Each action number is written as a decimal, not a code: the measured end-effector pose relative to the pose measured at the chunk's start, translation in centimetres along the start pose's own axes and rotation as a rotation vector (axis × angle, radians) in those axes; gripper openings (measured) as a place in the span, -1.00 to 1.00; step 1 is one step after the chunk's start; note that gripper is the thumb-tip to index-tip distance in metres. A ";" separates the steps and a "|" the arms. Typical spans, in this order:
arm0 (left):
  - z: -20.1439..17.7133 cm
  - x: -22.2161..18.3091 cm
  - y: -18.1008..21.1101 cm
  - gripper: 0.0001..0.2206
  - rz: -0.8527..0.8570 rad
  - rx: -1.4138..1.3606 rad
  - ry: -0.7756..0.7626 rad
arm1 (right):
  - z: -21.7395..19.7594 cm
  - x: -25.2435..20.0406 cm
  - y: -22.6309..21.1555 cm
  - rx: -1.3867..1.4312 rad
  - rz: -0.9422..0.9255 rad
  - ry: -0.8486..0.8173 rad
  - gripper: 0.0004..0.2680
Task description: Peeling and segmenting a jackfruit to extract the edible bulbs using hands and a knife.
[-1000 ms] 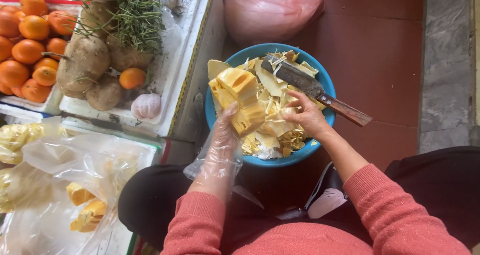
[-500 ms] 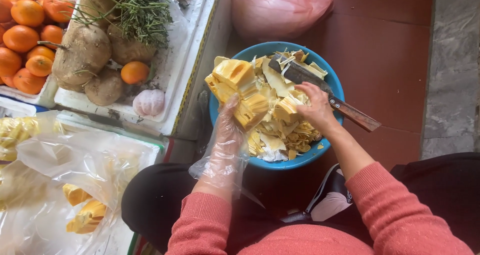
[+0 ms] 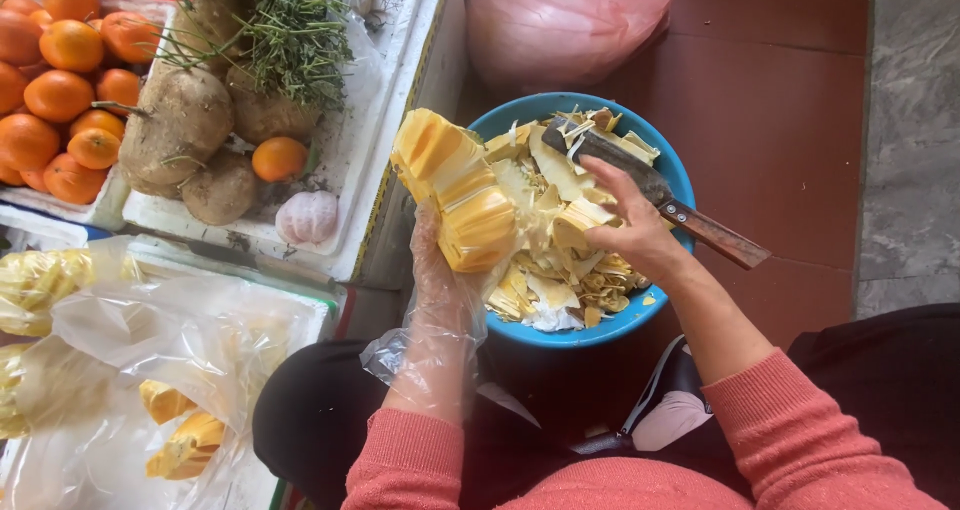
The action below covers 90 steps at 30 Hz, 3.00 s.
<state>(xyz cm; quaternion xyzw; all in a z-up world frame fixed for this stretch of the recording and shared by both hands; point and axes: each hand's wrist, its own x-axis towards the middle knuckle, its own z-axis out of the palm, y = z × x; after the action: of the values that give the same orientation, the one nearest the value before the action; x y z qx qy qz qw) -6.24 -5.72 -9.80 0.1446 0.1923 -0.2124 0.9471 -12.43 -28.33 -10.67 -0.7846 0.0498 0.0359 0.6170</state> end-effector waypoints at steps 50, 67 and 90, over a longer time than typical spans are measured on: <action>3.6 -3.3 -1.4 -0.16 -0.117 0.862 -0.014 | 0.0 2.9 -4.7 -0.014 0.059 0.090 -0.30; 6.2 -5.0 -0.2 -0.13 -0.320 0.776 -0.065 | -3.9 3.4 -4.4 0.431 0.227 -0.082 -0.36; 0.8 -1.7 3.0 -0.44 0.103 0.043 -0.195 | -4.6 11.2 1.7 0.359 0.283 0.069 -0.42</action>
<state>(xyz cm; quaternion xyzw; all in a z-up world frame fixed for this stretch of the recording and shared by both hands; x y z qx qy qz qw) -6.04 -2.79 -7.79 0.1531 0.0869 -0.1808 0.9676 -1.52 -33.57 -12.52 -0.6481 0.1860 0.0860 0.7335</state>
